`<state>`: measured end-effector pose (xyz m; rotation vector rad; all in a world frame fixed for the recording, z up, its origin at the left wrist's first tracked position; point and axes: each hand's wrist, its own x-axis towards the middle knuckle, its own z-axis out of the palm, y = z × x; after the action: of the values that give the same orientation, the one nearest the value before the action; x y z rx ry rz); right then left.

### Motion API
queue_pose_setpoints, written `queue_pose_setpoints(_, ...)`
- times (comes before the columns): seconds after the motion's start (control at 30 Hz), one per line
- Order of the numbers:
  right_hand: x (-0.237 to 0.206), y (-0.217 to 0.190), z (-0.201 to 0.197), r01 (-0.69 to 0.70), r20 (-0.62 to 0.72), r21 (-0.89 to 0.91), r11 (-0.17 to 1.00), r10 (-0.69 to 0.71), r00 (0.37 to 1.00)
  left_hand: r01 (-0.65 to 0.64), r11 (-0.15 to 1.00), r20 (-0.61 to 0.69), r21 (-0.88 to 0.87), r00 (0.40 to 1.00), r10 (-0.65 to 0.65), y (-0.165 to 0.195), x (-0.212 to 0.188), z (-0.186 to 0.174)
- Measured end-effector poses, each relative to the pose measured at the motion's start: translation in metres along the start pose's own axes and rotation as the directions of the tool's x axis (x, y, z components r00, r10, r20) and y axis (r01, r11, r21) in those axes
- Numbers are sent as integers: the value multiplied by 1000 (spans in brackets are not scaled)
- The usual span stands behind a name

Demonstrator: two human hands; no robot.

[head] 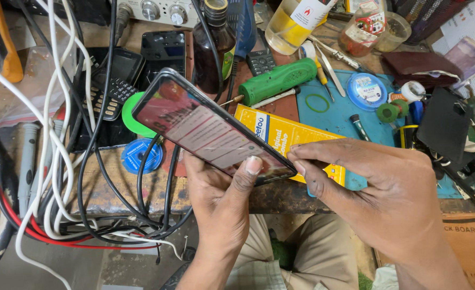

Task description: The person uses a screwdriver to remove screws from the back of a disassembled smartphone, then lifts the back cover and inspects the internal components. The person repeatedly opens and closes the back cover while checking the device.

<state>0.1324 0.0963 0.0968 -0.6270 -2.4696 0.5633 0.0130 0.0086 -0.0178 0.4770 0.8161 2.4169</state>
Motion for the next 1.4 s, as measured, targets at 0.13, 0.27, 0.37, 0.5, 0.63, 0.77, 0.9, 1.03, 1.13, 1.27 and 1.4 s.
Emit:
queue_pose_setpoints(0.13, 2, 2, 0, 9, 19, -38, 999, -8, 1000, -30, 999, 34, 44, 999, 29, 1, -3, 2)
queue_pose_setpoints(0.27, 1, 2, -1, 106, 25, -102, 989, -104, 994, -25, 999, 47, 45, 999, 23, 1, -4, 1)
queue_pose_setpoints(0.37, 1, 1, 1, 211, 40, -185, 960, -207, 978, -48, 996, 50, 79, 998, 44, 0, -4, 1)
queue_pose_setpoints(0.5, 1, 2, 2, 291, 31, -168, 942, -290, 957, -51, 996, 50, 79, 998, 48, -3, -5, 1)
queue_pose_setpoints(0.63, 0, 2, 1, 284, 30, -175, 943, -283, 959, -42, 996, 49, 81, 998, 38, -4, -6, 1)
queue_pose_setpoints(0.77, -1, 1, 0, 255, 43, -151, 955, -251, 967, -39, 996, 56, 77, 998, 35, -4, -6, 0)
queue_pose_setpoints(0.9, 0, 5, -2, 263, 40, -156, 952, -260, 965, -71, 995, 86, 75, 994, 65, -5, -5, 0)
queue_pose_setpoints(1.03, 3, 15, -3, 126, 66, -41, 991, -123, 990, -45, 996, 64, 80, 997, 40, -4, -4, 1)
queue_pose_setpoints(1.13, 2, 21, -3, 41, 98, 91, 995, -50, 994, -58, 995, 58, 87, 997, 53, -3, -3, 2)
queue_pose_setpoints(1.27, 4, 24, 0, 41, 115, 56, 998, -48, 992, -86, 991, 64, 99, 995, 79, -2, -2, 3)
queue_pose_setpoints(1.4, 8, 26, -4, -127, 173, 65, 990, 114, 978, -64, 996, 78, 67, 995, 59, -2, -3, 2)
